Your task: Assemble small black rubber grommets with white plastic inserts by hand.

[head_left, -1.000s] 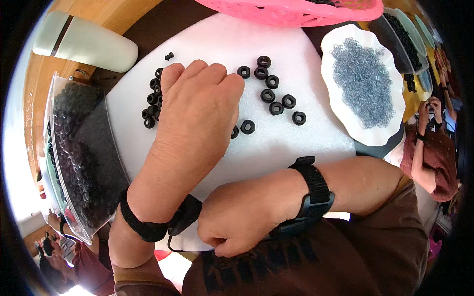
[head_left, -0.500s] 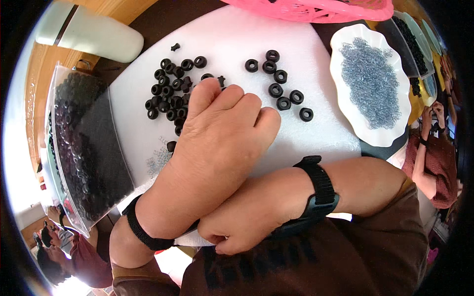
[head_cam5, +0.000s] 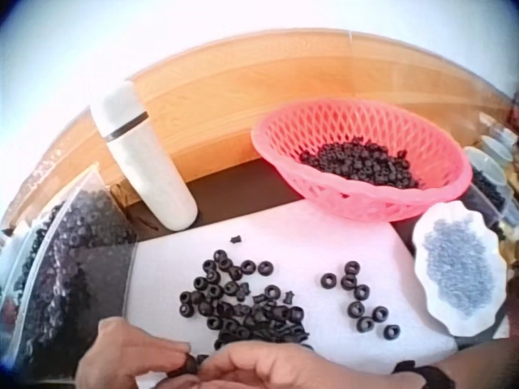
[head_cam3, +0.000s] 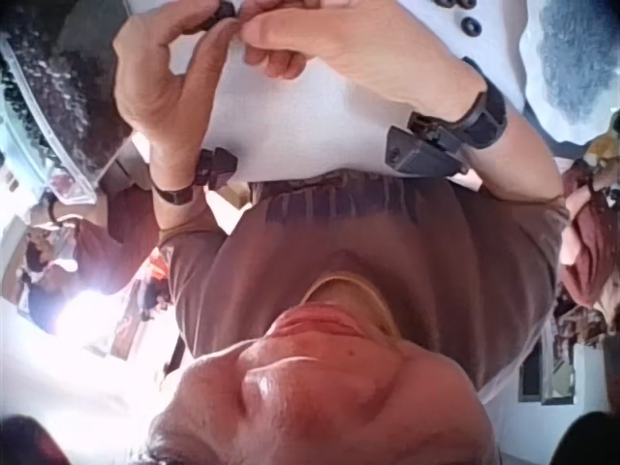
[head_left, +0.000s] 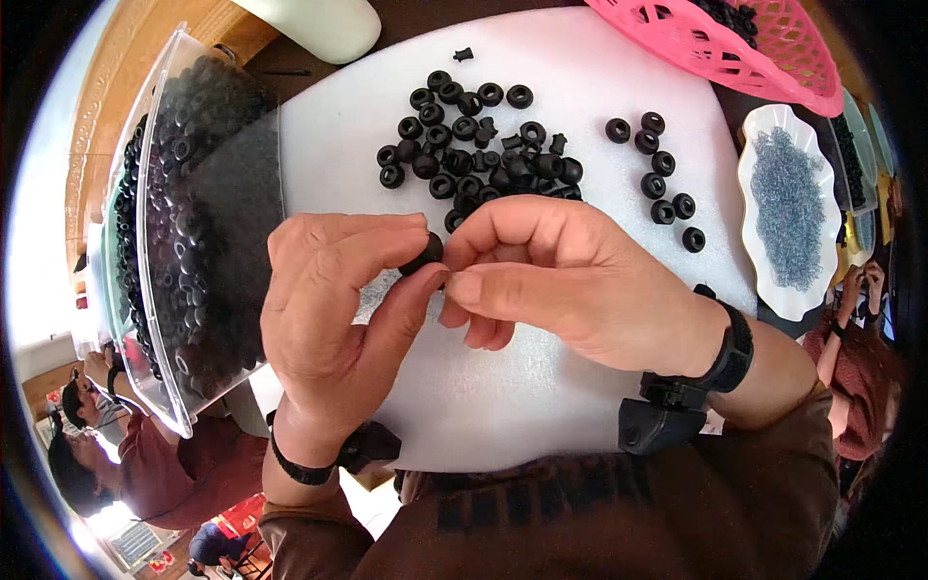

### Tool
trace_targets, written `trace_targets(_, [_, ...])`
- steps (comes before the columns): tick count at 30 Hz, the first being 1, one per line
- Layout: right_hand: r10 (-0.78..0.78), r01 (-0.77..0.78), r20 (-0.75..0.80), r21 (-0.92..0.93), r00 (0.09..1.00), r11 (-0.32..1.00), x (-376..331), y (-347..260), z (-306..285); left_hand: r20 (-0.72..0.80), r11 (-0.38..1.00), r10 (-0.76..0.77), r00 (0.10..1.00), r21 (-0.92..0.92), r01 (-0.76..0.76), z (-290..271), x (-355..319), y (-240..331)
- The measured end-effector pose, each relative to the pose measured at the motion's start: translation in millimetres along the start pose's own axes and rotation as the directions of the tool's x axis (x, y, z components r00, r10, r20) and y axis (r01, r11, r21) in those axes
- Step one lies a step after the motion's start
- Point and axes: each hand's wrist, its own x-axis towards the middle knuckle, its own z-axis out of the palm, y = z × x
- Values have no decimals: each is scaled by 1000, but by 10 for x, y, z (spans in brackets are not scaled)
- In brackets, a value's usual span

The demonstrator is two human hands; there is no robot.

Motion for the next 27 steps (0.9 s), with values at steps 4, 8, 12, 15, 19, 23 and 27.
trace_targets(4, [13, -14, 52, 26, 999, 1000, -8, -48, -5, -2, 980, 179, 984, 85, -178, -26, 19, -112])
trace_targets(8, [-15, 15, 8, -46, 1000, 999, 23, -47, -45, 58, 963, 235, 970, 124, -241, -46, 13, -49])
trace_targets(12, [-48, 47, 41, 19, 998, 999, 36, -8, -67, 45, 951, 281, 959, 122, -284, -18, -48, -10])
trace_targets(15, [-39, 36, 36, 66, 999, 997, 43, -20, -71, 48, 951, 281, 958, 121, -285, -32, -59, 9])
trace_targets(19, [-117, 117, 23, 30, 993, 993, -31, -58, -33, 1, 973, 229, 973, -38, -229, -107, -61, -39])
trace_targets(23, [-356, 359, 78, -31, 931, 933, -31, 19, -5, -64, 989, 116, 991, -81, -121, -188, -146, -6])
trace_targets(27, [-444, 465, 142, -210, 885, 860, -83, 77, 23, 175, 976, 187, 967, 79, -203, -231, -116, -21])
